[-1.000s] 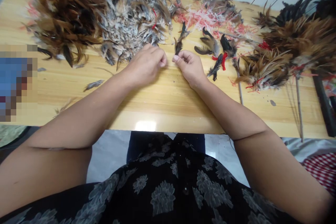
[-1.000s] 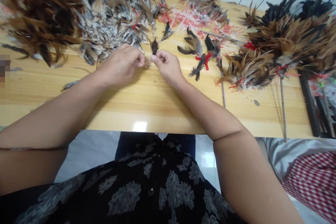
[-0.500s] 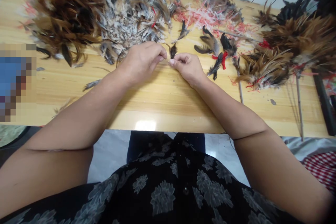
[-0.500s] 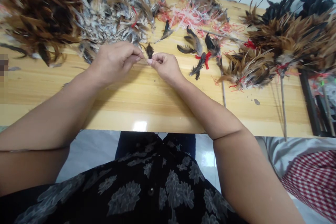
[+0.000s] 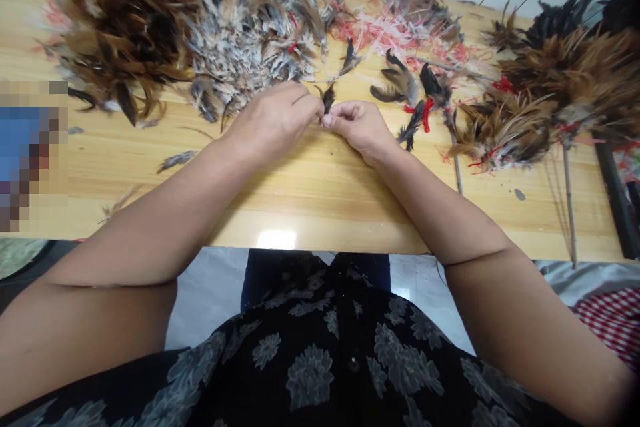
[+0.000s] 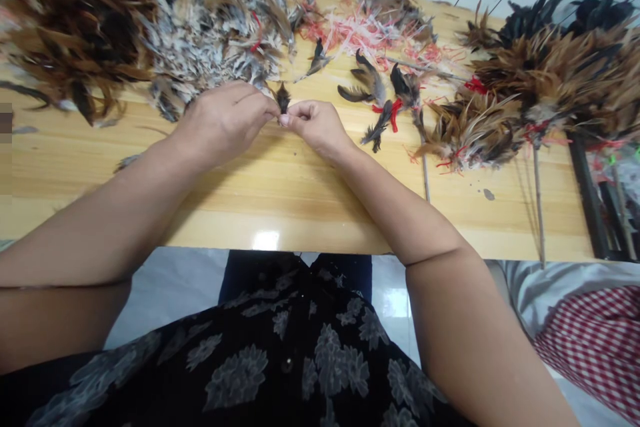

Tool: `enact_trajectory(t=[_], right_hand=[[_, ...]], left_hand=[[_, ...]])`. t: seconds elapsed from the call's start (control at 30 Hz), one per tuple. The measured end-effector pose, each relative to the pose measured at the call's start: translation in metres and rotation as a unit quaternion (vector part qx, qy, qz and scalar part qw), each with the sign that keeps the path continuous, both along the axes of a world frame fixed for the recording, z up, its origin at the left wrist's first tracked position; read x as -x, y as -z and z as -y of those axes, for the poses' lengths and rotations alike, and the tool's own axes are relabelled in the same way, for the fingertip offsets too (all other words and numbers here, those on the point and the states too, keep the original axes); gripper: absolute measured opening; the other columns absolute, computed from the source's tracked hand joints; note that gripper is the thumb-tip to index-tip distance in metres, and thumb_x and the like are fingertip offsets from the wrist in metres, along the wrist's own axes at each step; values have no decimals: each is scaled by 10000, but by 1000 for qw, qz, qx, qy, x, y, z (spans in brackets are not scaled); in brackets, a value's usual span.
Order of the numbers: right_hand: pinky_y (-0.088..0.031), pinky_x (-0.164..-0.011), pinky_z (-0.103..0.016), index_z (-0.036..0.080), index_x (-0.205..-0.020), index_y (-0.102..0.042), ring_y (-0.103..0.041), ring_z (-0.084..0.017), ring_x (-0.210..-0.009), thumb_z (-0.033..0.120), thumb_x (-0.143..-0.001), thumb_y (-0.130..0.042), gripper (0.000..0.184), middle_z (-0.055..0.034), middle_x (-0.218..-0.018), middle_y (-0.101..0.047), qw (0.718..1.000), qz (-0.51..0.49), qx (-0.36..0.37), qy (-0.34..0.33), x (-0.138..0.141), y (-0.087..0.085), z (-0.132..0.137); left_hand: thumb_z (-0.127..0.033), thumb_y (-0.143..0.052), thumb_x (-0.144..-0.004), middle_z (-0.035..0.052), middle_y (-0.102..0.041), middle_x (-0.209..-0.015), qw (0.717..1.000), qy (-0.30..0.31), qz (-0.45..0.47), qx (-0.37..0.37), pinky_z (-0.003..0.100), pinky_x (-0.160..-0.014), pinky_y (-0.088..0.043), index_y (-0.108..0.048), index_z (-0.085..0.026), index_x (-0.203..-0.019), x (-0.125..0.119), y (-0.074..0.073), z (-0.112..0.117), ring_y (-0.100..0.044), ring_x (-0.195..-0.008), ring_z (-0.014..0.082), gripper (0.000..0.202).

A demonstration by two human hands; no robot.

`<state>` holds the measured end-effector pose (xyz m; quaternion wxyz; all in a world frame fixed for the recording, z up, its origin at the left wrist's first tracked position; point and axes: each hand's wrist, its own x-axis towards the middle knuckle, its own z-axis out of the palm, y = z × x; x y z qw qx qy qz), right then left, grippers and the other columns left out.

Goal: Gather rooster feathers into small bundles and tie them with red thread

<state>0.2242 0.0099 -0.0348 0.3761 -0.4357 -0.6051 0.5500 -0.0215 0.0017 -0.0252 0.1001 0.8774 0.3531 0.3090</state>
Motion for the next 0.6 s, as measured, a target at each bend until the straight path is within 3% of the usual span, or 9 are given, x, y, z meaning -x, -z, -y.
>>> enact_trajectory(t=[0.1, 0.27, 0.33, 0.43, 0.53, 0.6], right_hand=[[-390, -752, -303, 221, -836, -708, -485, -133, -833, 509, -881, -1143, 524, 33, -821, -618, 1000, 1, 4, -8, 0, 3, -1], [-351, -735, -303, 228, -812, -659, -426, -126, -806, 481, -922, -1121, 538, 48, -780, -539, 1000, 12, -5, -19, -1, 0, 1], [-355, -745, -304, 230, -799, -639, -416, -129, -805, 431, -954, -1099, 526, 49, -772, -518, 999, 25, -9, -26, 0, -4, 4], [-376, -779, -306, 237, -786, -610, -422, -143, -813, 309, -1011, -1035, 486, 47, -764, -520, 998, 49, -11, -22, 2, -9, 7], [-393, -823, -305, 238, -775, -581, -449, -157, -841, 213, -1052, -960, 470, 39, -778, -541, 998, 63, -15, -6, 3, -11, 9], [-388, -833, -307, 237, -771, -565, -448, -158, -849, 204, -1062, -947, 482, 35, -794, -545, 998, 59, -15, 3, 3, -10, 8]], left_hand=[[-570, -548, -1324, 73, -733, -1078, 998, -36, 29, 51, 574, -1263, -651, -728, -283, -1120, -4, -3, 6, -822, -1239, 344, 395], [-588, -425, -1317, 113, -727, -1089, 999, 16, 5, -27, 597, -1121, -694, -739, -268, -1157, -6, 4, 2, -796, -1130, 358, 476], [-588, -503, -1308, 131, -754, -1125, 999, 10, 37, 0, 606, -1172, -669, -761, -274, -1153, -7, 1, 4, -785, -1158, 371, 435], [-572, -765, -1230, 142, -815, -1257, 991, -49, 102, 64, 613, -1352, -570, -786, -314, -1131, -6, -14, 9, -737, -1383, 428, 277], [-566, -927, -1109, 145, -834, -1428, 983, -123, 138, 15, 677, -1425, -499, -808, -345, -1133, 5, -30, 10, -638, -1535, 490, 252], [-564, -940, -1085, 153, -834, -1440, 976, -165, 138, -25, 721, -1418, -484, -818, -350, -1121, 14, -34, 7, -633, -1506, 502, 250]])
